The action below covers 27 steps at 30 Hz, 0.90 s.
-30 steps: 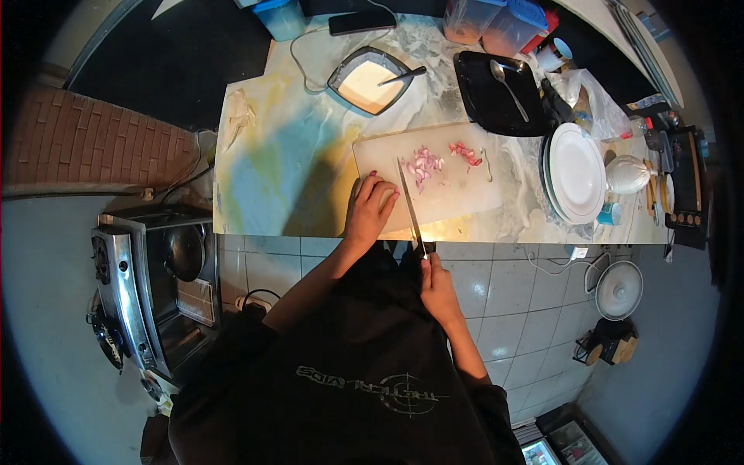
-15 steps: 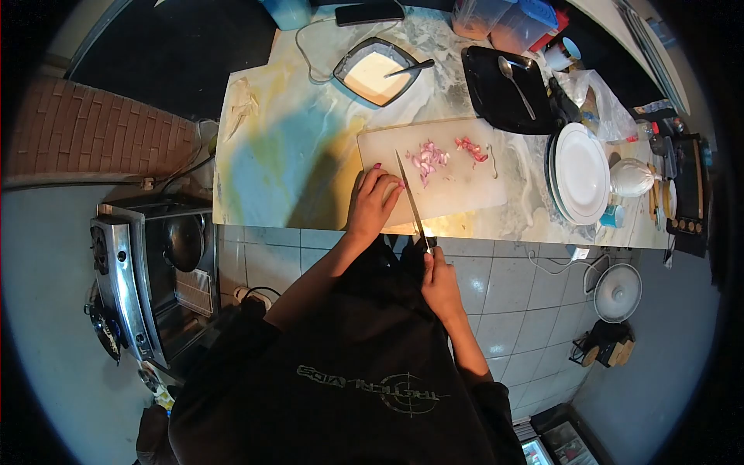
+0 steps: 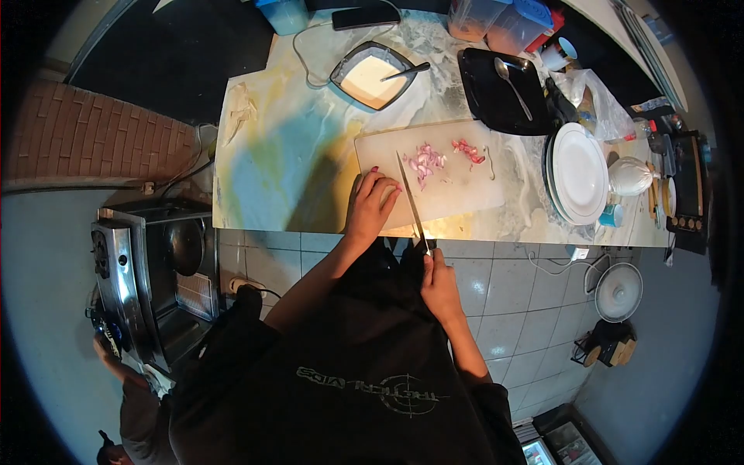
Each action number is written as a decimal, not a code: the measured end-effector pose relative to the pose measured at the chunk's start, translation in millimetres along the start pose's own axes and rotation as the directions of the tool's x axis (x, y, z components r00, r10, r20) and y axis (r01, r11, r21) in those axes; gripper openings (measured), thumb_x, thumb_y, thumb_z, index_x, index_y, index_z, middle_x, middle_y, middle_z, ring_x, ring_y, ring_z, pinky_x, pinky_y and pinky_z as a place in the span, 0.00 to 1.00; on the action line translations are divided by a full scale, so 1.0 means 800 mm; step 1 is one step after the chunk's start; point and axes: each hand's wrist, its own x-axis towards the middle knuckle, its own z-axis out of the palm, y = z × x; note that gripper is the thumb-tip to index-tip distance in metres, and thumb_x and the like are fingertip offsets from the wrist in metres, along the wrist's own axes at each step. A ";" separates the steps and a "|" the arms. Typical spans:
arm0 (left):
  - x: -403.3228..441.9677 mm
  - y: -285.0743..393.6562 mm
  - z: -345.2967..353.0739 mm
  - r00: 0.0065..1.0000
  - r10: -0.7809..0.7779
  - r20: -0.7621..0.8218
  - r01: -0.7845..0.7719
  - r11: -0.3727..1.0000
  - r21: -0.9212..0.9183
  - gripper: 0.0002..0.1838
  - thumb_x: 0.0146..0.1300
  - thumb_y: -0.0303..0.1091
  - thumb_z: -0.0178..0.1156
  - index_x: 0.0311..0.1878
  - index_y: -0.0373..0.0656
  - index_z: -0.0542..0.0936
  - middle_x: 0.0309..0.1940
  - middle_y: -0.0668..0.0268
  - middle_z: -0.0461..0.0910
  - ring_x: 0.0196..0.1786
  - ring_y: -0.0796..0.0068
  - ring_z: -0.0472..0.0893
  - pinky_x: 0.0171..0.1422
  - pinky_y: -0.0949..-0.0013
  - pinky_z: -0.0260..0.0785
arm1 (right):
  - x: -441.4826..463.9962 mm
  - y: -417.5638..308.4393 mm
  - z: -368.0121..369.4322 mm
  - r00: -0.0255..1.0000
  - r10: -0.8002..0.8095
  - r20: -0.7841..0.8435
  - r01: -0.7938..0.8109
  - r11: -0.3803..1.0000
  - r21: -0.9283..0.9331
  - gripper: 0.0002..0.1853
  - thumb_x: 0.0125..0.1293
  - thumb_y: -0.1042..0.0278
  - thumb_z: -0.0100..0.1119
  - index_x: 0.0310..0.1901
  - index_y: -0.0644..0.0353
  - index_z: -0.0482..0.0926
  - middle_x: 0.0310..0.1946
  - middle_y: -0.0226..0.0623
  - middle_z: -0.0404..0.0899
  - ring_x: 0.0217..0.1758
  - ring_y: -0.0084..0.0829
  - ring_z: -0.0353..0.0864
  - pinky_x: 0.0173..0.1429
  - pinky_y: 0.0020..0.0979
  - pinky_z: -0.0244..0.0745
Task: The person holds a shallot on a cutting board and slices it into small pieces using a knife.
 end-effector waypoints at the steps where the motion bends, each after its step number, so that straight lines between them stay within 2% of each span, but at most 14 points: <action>1: -0.001 -0.001 0.001 1.000 -0.008 -0.007 0.008 1.000 -0.009 0.09 0.62 0.28 0.69 0.45 0.42 0.83 0.44 0.59 0.77 0.55 0.52 0.77 0.61 0.55 0.70 | 0.000 0.000 -0.001 1.000 0.007 -0.005 -0.007 1.000 0.017 0.11 0.80 0.66 0.46 0.45 0.67 0.69 0.26 0.63 0.79 0.33 0.68 0.79 0.34 0.60 0.69; 6: 0.002 0.000 0.001 0.999 0.039 0.006 -0.039 0.999 0.010 0.09 0.62 0.29 0.70 0.44 0.42 0.83 0.45 0.59 0.76 0.56 0.51 0.77 0.60 0.54 0.71 | -0.002 0.005 -0.001 0.998 0.027 -0.062 -0.023 0.997 0.078 0.10 0.80 0.65 0.48 0.45 0.66 0.69 0.25 0.62 0.79 0.33 0.67 0.79 0.34 0.61 0.67; 9: -0.002 0.000 0.002 0.999 -0.022 0.035 0.022 1.000 -0.013 0.09 0.62 0.28 0.70 0.44 0.41 0.82 0.45 0.56 0.77 0.58 0.50 0.77 0.61 0.55 0.71 | -0.007 0.006 -0.001 0.997 0.045 -0.062 -0.038 0.994 0.104 0.11 0.80 0.64 0.49 0.46 0.66 0.69 0.25 0.62 0.79 0.33 0.66 0.80 0.34 0.60 0.69; 10: -0.008 -0.005 0.006 0.999 0.005 0.054 -0.004 1.000 -0.025 0.09 0.62 0.28 0.70 0.44 0.41 0.82 0.45 0.56 0.77 0.58 0.50 0.77 0.61 0.55 0.71 | -0.009 0.008 0.001 0.998 0.027 -0.057 -0.019 0.990 0.139 0.12 0.79 0.63 0.49 0.47 0.66 0.70 0.26 0.62 0.79 0.34 0.66 0.80 0.36 0.60 0.70; 12: -0.011 -0.016 0.015 0.999 0.039 -0.021 -0.038 0.998 0.045 0.09 0.63 0.27 0.69 0.45 0.39 0.81 0.46 0.55 0.77 0.58 0.49 0.77 0.62 0.54 0.71 | -0.016 0.011 0.001 0.995 0.013 -0.094 0.005 0.983 0.182 0.13 0.79 0.62 0.49 0.49 0.66 0.71 0.26 0.63 0.79 0.35 0.66 0.80 0.37 0.60 0.71; 13: -0.012 -0.018 0.014 0.993 -0.100 0.068 0.099 0.995 0.016 0.09 0.64 0.27 0.68 0.45 0.38 0.79 0.47 0.55 0.77 0.57 0.47 0.78 0.64 0.52 0.71 | -0.020 0.011 -0.001 0.997 0.000 -0.077 0.017 0.976 0.215 0.13 0.79 0.61 0.49 0.49 0.65 0.71 0.27 0.63 0.79 0.36 0.67 0.80 0.39 0.60 0.71; 14: -0.014 -0.035 0.016 0.981 0.182 0.064 -0.190 0.972 0.141 0.09 0.64 0.27 0.67 0.45 0.38 0.79 0.47 0.54 0.77 0.56 0.46 0.78 0.64 0.51 0.71 | -0.024 0.011 -0.005 0.998 -0.016 -0.064 0.032 0.969 0.246 0.14 0.79 0.60 0.49 0.50 0.65 0.72 0.28 0.64 0.80 0.36 0.67 0.80 0.40 0.60 0.72; 15: -0.013 -0.048 0.016 0.889 0.451 0.086 -0.457 0.852 0.256 0.09 0.65 0.27 0.66 0.45 0.37 0.78 0.47 0.54 0.77 0.56 0.45 0.78 0.65 0.50 0.71 | -0.030 0.009 -0.012 0.998 -0.014 -0.069 0.030 0.971 0.238 0.14 0.79 0.60 0.50 0.50 0.65 0.72 0.29 0.64 0.80 0.38 0.67 0.80 0.42 0.59 0.72; 17: -0.010 -0.039 0.004 0.883 0.457 0.108 -0.467 0.879 0.098 0.09 0.66 0.26 0.64 0.45 0.34 0.77 0.45 0.53 0.77 0.55 0.46 0.78 0.67 0.48 0.70 | -0.043 0.018 -0.023 0.996 -0.009 -0.083 0.032 0.961 0.273 0.16 0.79 0.58 0.50 0.49 0.66 0.72 0.29 0.64 0.80 0.38 0.67 0.80 0.42 0.58 0.73; 19: -0.017 0.010 -0.003 0.988 0.150 -0.045 -0.151 0.988 -0.040 0.08 0.66 0.25 0.62 0.45 0.32 0.76 0.45 0.51 0.76 0.54 0.49 0.78 0.66 0.51 0.69 | -0.063 0.032 -0.034 0.990 0.020 -0.138 0.022 0.953 0.301 0.16 0.79 0.58 0.50 0.49 0.66 0.72 0.29 0.64 0.80 0.39 0.67 0.80 0.43 0.57 0.73; 21: -0.021 0.045 -0.008 0.987 0.163 0.005 -0.162 0.983 -0.087 0.08 0.68 0.25 0.60 0.46 0.33 0.75 0.44 0.54 0.74 0.46 0.57 0.73 0.58 0.59 0.67 | -0.088 0.051 -0.043 0.973 -0.044 -0.228 0.119 0.936 0.330 0.17 0.80 0.56 0.48 0.50 0.65 0.72 0.25 0.60 0.78 0.34 0.63 0.81 0.41 0.53 0.73; 24: -0.034 0.090 0.014 0.973 0.232 0.017 -0.229 0.967 -0.110 0.08 0.68 0.24 0.59 0.48 0.34 0.74 0.43 0.56 0.73 0.45 0.59 0.72 0.57 0.61 0.66 | -0.139 0.085 -0.058 0.956 0.059 -0.286 0.047 0.936 0.350 0.16 0.80 0.56 0.48 0.49 0.65 0.73 0.25 0.59 0.79 0.34 0.62 0.81 0.40 0.52 0.73; 27: -0.056 0.165 0.046 0.970 0.232 0.072 -0.213 0.956 -0.202 0.09 0.68 0.23 0.59 0.49 0.35 0.74 0.44 0.57 0.73 0.45 0.62 0.72 0.56 0.61 0.67 | -0.193 0.121 -0.073 0.928 0.165 -0.333 -0.009 0.907 0.422 0.16 0.80 0.57 0.48 0.49 0.65 0.73 0.25 0.57 0.78 0.33 0.59 0.82 0.40 0.49 0.73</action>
